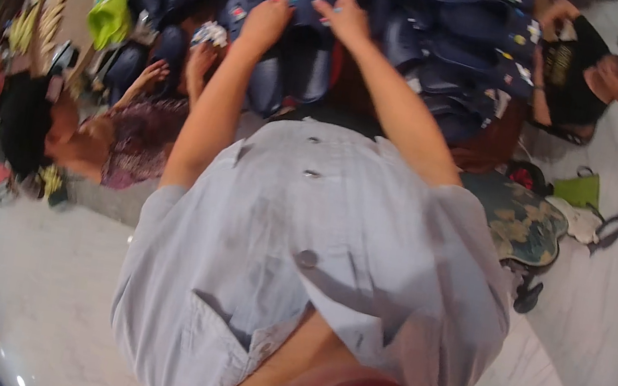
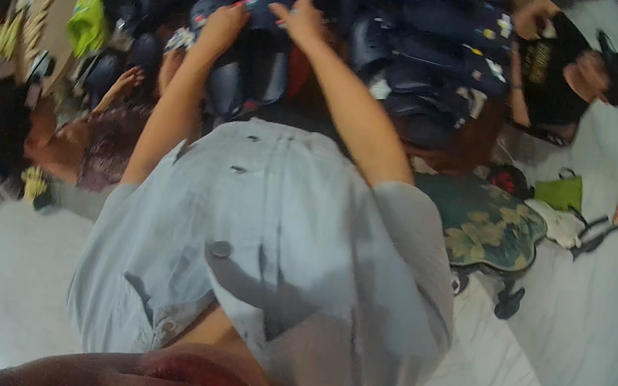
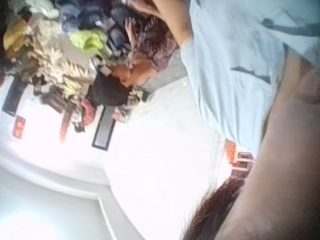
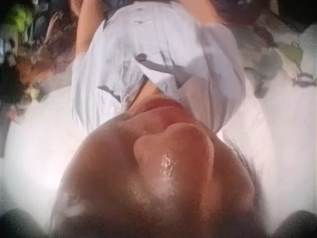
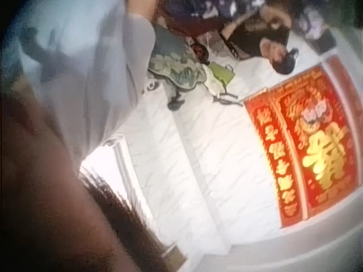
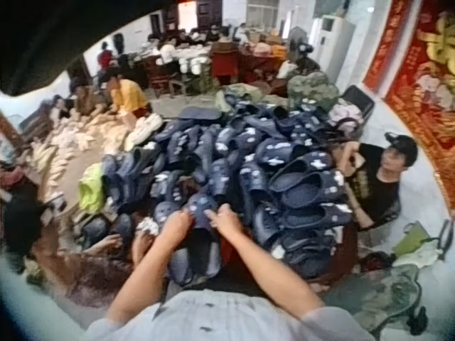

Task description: The recorder and another person are applying decorative charms to blue foam clogs at a table.

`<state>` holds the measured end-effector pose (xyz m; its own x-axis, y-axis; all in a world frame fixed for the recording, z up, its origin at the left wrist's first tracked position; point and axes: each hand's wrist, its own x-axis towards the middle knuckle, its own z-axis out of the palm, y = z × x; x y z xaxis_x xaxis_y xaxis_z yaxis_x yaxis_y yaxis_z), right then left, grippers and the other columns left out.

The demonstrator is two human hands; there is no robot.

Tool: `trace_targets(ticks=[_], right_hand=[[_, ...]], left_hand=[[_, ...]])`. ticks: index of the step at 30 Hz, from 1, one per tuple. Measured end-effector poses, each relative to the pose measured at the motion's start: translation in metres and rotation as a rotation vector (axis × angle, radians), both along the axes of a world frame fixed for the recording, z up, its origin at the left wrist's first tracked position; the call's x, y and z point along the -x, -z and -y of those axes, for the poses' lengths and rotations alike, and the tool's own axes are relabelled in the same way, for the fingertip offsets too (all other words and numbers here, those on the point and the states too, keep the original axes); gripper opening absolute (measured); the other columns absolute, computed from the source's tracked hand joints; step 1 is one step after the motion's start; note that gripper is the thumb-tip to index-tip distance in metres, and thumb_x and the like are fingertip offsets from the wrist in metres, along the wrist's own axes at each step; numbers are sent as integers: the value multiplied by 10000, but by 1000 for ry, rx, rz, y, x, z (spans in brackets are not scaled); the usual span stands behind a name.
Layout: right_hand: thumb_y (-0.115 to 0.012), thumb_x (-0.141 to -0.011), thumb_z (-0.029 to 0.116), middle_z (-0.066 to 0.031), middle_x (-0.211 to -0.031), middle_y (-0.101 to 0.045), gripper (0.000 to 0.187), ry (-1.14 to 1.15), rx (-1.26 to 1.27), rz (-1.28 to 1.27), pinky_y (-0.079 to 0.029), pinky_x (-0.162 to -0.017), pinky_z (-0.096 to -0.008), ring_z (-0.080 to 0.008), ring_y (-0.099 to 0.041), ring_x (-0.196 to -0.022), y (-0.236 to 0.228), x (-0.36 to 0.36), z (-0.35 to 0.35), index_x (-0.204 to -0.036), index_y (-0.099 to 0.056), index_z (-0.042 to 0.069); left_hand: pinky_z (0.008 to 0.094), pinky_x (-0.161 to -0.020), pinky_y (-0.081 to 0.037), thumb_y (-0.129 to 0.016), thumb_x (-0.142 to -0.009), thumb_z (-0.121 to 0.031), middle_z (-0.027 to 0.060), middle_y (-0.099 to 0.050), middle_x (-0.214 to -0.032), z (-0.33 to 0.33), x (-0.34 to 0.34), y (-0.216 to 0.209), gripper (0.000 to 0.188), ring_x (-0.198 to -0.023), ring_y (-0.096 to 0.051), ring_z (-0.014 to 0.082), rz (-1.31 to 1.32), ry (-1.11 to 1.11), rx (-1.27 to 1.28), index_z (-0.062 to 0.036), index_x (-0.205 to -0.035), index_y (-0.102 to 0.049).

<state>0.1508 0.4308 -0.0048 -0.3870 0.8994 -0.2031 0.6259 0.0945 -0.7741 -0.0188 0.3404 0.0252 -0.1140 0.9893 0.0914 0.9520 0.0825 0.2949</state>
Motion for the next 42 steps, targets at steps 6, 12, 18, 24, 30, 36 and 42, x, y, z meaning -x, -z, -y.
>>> trace_targets(ticks=[6, 12, 18, 24, 30, 36, 42], right_hand=[[-478, -904, 337, -260, -833, -642, 295, -61, -224, 142, -474, -740, -572, -464, -624, -804, -17, 7, 19, -971, -504, 51], [-462, -899, 231, -283, -841, -634, 209, -97, -215, 171, -476, -730, -560, -467, -623, -816, -18, -2, 16, -960, -492, 34], [-434, -907, 226, -271, -790, -635, 232, 3, -86, -33, -466, -717, -565, -476, -615, -784, -1, 0, 16, -961, -480, 5], [-423, -924, 220, -279, -750, -622, 216, -78, -227, -44, -457, -675, -567, -467, -613, -767, -2, -6, 24, -917, -444, 6], [-427, -917, 223, -253, -716, -631, 186, -295, -430, 4, -495, -591, -549, -426, -639, -696, -7, -12, 19, -932, -447, 38], [-630, -861, 343, -197, -719, -604, 366, -94, -177, -305, -457, -604, -411, -357, -642, -715, 8, -17, 14, -982, -445, 51], [-598, -873, 362, -202, -718, -620, 332, -152, -287, -314, -445, -613, -485, -413, -623, -727, 8, -16, 23, -958, -444, 81]], left_hand=[[484, -653, -505, -551, -866, -162, 237, -626, -759, 1, 0, 8, 196, -733, -631, 395, -29, 6, -30, 24, -807, -571], [505, -667, -470, -511, -867, -111, 245, -623, -784, 6, -19, 1, 161, -751, -611, 422, 107, -97, -129, 34, -811, -554], [502, -653, -459, -532, -864, -125, 242, -618, -788, 16, -32, -7, 169, -751, -607, 419, 132, -221, -185, 27, -802, -568], [490, -655, -458, -554, -862, -142, 251, -614, -769, 20, -33, -13, 183, -741, -611, 418, 213, -331, -173, 18, -789, -603], [495, -677, -469, -553, -856, -180, 255, -614, -762, 14, -20, -7, 231, -749, -614, 428, 230, -305, -83, 34, -791, -610], [504, -647, -463, -576, -884, -289, 261, -614, -749, 9, -18, -2, 343, -734, -605, 444, 196, -181, -70, 44, -807, -554], [510, -656, -477, -570, -891, -383, 264, -627, -767, 9, -24, -5, 439, -759, -618, 439, 55, -166, -10, 52, -833, -563]])
